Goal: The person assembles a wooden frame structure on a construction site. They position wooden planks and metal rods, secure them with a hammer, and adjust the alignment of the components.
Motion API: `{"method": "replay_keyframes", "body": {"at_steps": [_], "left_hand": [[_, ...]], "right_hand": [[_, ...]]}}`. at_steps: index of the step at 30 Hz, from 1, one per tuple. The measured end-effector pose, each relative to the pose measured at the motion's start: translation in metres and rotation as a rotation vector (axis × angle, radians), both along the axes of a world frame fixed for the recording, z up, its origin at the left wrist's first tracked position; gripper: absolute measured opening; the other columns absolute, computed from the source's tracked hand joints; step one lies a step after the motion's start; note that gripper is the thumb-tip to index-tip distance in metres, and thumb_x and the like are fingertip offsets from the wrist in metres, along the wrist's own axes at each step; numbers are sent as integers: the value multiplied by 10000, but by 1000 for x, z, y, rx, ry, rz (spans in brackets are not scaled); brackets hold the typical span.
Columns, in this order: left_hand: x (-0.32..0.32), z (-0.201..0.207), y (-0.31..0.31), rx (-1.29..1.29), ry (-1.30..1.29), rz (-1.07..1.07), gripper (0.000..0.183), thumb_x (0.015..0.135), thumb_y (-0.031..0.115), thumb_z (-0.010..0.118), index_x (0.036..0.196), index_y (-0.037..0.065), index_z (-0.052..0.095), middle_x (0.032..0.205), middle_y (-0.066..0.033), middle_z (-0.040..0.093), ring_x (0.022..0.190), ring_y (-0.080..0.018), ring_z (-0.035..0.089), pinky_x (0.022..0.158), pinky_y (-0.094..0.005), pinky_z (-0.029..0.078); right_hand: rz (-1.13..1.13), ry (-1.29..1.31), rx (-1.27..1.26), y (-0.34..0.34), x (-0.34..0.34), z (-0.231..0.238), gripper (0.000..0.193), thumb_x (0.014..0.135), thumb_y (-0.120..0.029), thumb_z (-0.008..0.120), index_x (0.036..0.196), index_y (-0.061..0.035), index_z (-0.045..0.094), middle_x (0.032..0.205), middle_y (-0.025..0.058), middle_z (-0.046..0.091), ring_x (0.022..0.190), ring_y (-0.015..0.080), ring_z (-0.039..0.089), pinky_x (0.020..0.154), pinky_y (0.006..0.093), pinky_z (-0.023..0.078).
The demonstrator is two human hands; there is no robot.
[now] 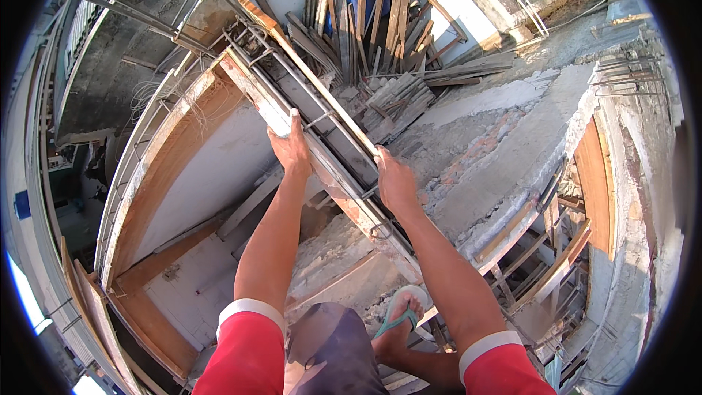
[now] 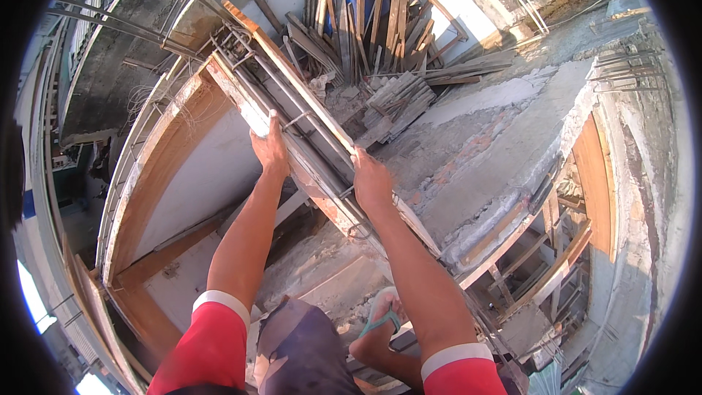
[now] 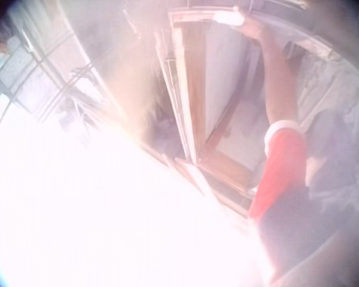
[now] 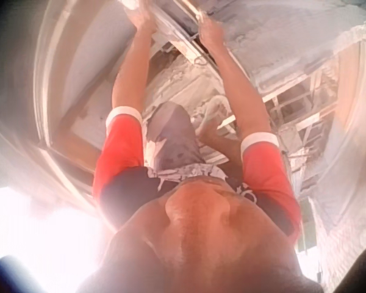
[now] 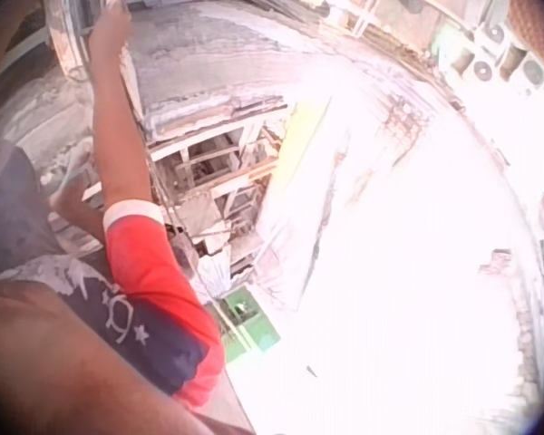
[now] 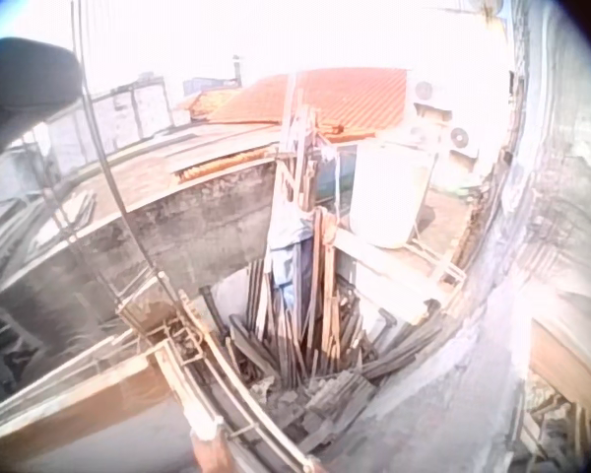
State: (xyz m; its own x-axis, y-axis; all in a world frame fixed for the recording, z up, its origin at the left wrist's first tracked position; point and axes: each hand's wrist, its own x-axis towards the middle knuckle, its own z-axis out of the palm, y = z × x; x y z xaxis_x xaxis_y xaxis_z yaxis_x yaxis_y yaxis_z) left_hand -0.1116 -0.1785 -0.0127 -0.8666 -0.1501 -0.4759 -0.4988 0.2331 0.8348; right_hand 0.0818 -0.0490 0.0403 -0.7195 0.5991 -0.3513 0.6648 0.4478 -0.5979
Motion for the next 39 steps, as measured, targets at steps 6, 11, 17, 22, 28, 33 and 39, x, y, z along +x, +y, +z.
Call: {"method": "replay_keyframes", "body": {"at_steps": [6, 11, 17, 22, 28, 33, 39], "left_hand": [[2, 9, 15, 3, 56, -44, 986, 854, 538, 813, 1552, 23, 343, 1469, -196, 528, 1303, -331, 542, 1099, -465, 430], [6, 14, 6, 163, -47, 40, 1011, 868, 542, 796, 1541, -43, 318, 1452, -206, 528, 1290, -323, 542, 1084, -457, 450], [9, 11, 13, 77, 32, -31, 953, 878, 498, 808, 1520, -39, 352, 1426, -182, 554, 1243, -303, 568, 1057, -456, 461], [7, 3, 13, 41, 51, -44, 915, 879, 496, 809, 1504, -16, 382, 1373, -172, 591, 1223, -298, 581, 1045, -451, 472], [5, 5, 12, -116, 32, -21, 981, 823, 606, 802, 1526, 43, 415, 1417, -181, 591, 1294, -316, 571, 1117, -453, 420], [5, 15, 8, -111, 64, -28, 950, 835, 628, 775, 1480, 4, 463, 1404, -185, 588, 1281, -317, 561, 1096, -443, 418], [5, 11, -3, -146, 54, 37, 921, 838, 609, 781, 1460, -1, 483, 1377, -178, 602, 1252, -312, 569, 1097, -442, 412]], "right_hand": [[243, 11, 48, 48, 20, 3, 400, 1073, -266, 510, 1356, 10, 570, 1095, 293, 682, 1020, 483, 651, 884, 550, 523], [271, 130, 292, 161, 56, 80, 323, 1077, -259, 508, 1236, 7, 600, 1113, 246, 675, 1020, 433, 649, 865, 508, 519], [-235, -288, 520, 277, 237, 109, 305, 1044, -289, 537, 1073, 8, 602, 947, 280, 678, 915, 495, 649, 825, 545, 511], [-720, -446, 113, 279, 336, 48, 472, 1022, -368, 556, 1040, 102, 598, 915, 333, 684, 946, 474, 698, 871, 528, 531], [-882, -624, 748, 283, 356, 13, 786, 979, -584, 578, 1409, 54, 411, 1419, 374, 444, 1269, 518, 526, 1091, 590, 398], [-771, -370, 237, 337, 374, -16, 782, 975, -535, 615, 1335, 146, 476, 1288, 360, 577, 1146, 474, 614, 920, 530, 521], [-575, -457, 607, 362, 360, -39, 585, 967, -410, 586, 1058, 168, 586, 1073, 407, 646, 1045, 526, 647, 930, 550, 503]]}}
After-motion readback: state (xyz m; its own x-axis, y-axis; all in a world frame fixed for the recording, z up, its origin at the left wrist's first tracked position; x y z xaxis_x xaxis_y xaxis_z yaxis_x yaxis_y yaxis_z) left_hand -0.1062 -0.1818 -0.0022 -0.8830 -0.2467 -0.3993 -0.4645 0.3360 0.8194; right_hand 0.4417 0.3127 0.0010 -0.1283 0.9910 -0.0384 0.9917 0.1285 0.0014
